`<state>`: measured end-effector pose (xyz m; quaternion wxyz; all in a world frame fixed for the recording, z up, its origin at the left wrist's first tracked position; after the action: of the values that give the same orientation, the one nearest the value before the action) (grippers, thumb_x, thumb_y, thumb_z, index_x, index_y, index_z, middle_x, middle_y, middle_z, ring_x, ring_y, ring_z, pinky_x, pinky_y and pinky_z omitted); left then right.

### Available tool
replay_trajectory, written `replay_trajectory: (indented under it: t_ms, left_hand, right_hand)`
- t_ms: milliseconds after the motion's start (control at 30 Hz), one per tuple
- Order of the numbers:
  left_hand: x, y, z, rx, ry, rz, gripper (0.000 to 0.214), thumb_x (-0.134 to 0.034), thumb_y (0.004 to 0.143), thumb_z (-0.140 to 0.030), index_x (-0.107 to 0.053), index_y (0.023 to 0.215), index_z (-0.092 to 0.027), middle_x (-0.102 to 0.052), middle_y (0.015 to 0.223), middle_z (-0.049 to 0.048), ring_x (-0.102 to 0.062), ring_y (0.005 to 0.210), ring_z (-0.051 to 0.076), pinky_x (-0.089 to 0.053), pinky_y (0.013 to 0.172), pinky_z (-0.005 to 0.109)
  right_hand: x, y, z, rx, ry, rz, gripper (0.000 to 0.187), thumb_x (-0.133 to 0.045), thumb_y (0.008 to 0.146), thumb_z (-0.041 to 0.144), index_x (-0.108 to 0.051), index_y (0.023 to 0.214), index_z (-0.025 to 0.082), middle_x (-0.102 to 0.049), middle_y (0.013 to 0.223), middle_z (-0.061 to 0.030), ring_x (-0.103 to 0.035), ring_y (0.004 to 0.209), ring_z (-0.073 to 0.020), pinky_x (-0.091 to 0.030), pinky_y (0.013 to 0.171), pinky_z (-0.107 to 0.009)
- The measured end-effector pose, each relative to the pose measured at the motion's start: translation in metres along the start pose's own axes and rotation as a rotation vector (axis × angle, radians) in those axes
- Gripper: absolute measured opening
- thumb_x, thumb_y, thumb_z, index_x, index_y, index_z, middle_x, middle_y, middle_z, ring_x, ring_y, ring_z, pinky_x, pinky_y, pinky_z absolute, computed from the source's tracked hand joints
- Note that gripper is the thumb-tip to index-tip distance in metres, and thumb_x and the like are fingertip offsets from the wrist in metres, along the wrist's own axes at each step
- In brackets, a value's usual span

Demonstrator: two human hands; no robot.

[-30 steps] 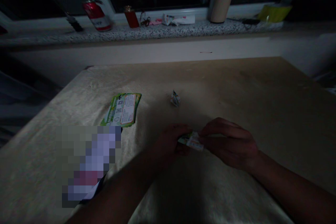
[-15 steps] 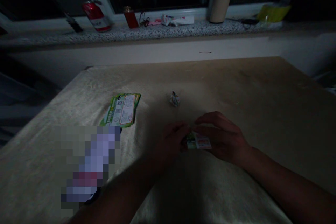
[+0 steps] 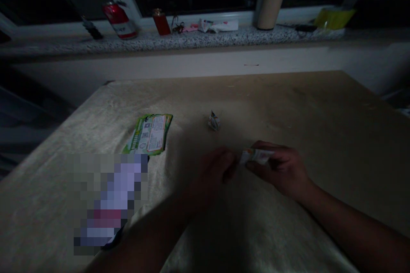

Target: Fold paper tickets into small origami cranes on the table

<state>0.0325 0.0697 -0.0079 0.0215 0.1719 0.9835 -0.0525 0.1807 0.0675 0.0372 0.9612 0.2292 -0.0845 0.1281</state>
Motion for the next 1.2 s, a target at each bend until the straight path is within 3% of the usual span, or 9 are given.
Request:
replay_trajectory:
  t_ms: [67,133,333,433,633,767,900,1067,1200]
  left_hand:
    - [0.001,-0.004,-0.015,-0.153,0.156,-0.028,0.027,-0.064,0.091,-0.044,-0.065,0.091,-0.017,-0.061,0.078,0.0015,-0.055,0.070,0.014,-0.044,0.063,0.026]
    - [0.000,-0.008,-0.025,-0.244,0.268,-0.052,0.020,-0.067,0.090,-0.037,-0.066,0.097,-0.017,-0.064,0.083,0.0022,-0.058,0.075,0.015,-0.046,0.068,0.026]
    - [-0.003,-0.013,-0.041,-0.430,0.478,-0.112,0.012,-0.064,0.093,-0.023,-0.068,0.084,-0.016,-0.063,0.075,0.0000,-0.057,0.067,0.012,-0.042,0.063,0.023]
    - [-0.005,-0.014,-0.045,-0.470,0.548,-0.083,0.014,-0.065,0.092,-0.021,-0.067,0.079,-0.015,-0.060,0.069,-0.0017,-0.054,0.062,0.010,-0.039,0.059,0.022]
    - [-0.017,-0.015,-0.044,-0.513,0.605,0.122,0.012,-0.061,0.090,-0.013,-0.067,0.080,-0.015,-0.061,0.071,-0.0012,-0.054,0.063,0.010,-0.038,0.061,0.021]
    - [-0.015,-0.013,-0.044,-0.490,0.571,0.193,0.013,-0.062,0.089,-0.015,-0.068,0.078,-0.013,-0.061,0.070,-0.0009,-0.055,0.063,0.010,-0.037,0.061,0.021]
    - [-0.011,-0.007,-0.038,-0.361,0.528,0.248,0.014,-0.065,0.088,-0.018,-0.069,0.076,-0.013,-0.058,0.066,-0.0027,-0.052,0.061,0.009,-0.035,0.058,0.020]
    - [-0.006,-0.005,-0.027,-0.218,0.426,0.320,0.015,-0.069,0.088,-0.022,-0.070,0.076,-0.013,-0.058,0.065,-0.0037,-0.049,0.061,0.008,-0.035,0.058,0.020]
    - [-0.006,-0.006,-0.022,-0.120,0.260,0.376,0.015,-0.073,0.086,-0.026,-0.071,0.078,-0.013,-0.061,0.068,-0.0024,-0.051,0.062,0.009,-0.037,0.058,0.020]
  right_hand:
    - [-0.001,-0.002,-0.011,-0.127,0.102,0.002,0.007,-0.076,0.087,0.023,-0.075,0.081,0.019,-0.068,0.077,-0.0018,-0.064,0.068,-0.0144,-0.051,0.060,-0.026]
    - [-0.004,-0.005,-0.020,-0.218,0.200,0.026,0.007,-0.078,0.086,0.024,-0.075,0.082,0.019,-0.068,0.077,-0.0009,-0.064,0.070,-0.0139,-0.052,0.062,-0.025]
    - [-0.012,-0.010,-0.030,-0.337,0.262,0.097,0.010,-0.079,0.085,0.025,-0.072,0.086,0.018,-0.067,0.078,-0.0003,-0.064,0.070,-0.0128,-0.051,0.064,-0.024]
    - [-0.006,-0.007,-0.023,-0.279,0.191,0.089,0.013,-0.079,0.084,0.023,-0.072,0.094,0.019,-0.068,0.081,-0.0007,-0.064,0.072,-0.0130,-0.051,0.064,-0.024]
    - [-0.003,0.000,0.006,0.046,-0.033,0.152,0.005,-0.076,0.085,0.014,-0.076,0.091,0.015,-0.070,0.085,-0.0069,-0.067,0.076,-0.0166,-0.052,0.067,-0.029]
    - [-0.005,-0.003,0.014,0.143,-0.112,0.181,0.006,-0.074,0.087,0.011,-0.078,0.092,0.013,-0.071,0.084,-0.0090,-0.067,0.076,-0.0173,-0.053,0.066,-0.029]
    - [-0.005,-0.004,0.015,0.164,-0.125,0.197,0.006,-0.074,0.090,0.015,-0.080,0.091,0.013,-0.073,0.082,-0.0099,-0.068,0.076,-0.0180,-0.053,0.067,-0.030]
    - [-0.009,-0.004,0.000,-0.038,0.022,0.253,0.014,-0.075,0.090,0.023,-0.078,0.080,0.013,-0.073,0.071,-0.0058,-0.065,0.065,-0.0143,-0.051,0.059,-0.025]
    - [-0.013,-0.009,-0.009,-0.162,0.070,0.284,0.020,-0.076,0.090,0.026,-0.076,0.075,0.012,-0.062,0.059,0.0009,-0.050,0.050,-0.0076,-0.039,0.046,-0.018]
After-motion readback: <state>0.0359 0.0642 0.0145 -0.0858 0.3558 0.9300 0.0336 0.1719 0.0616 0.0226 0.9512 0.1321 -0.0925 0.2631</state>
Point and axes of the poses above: each hand's wrist, its own y-axis towards the middle knuckle, its own x-axis out of the back of the hand, z = x × y, the point moved 8 cm from there along y, towards the middle knuckle
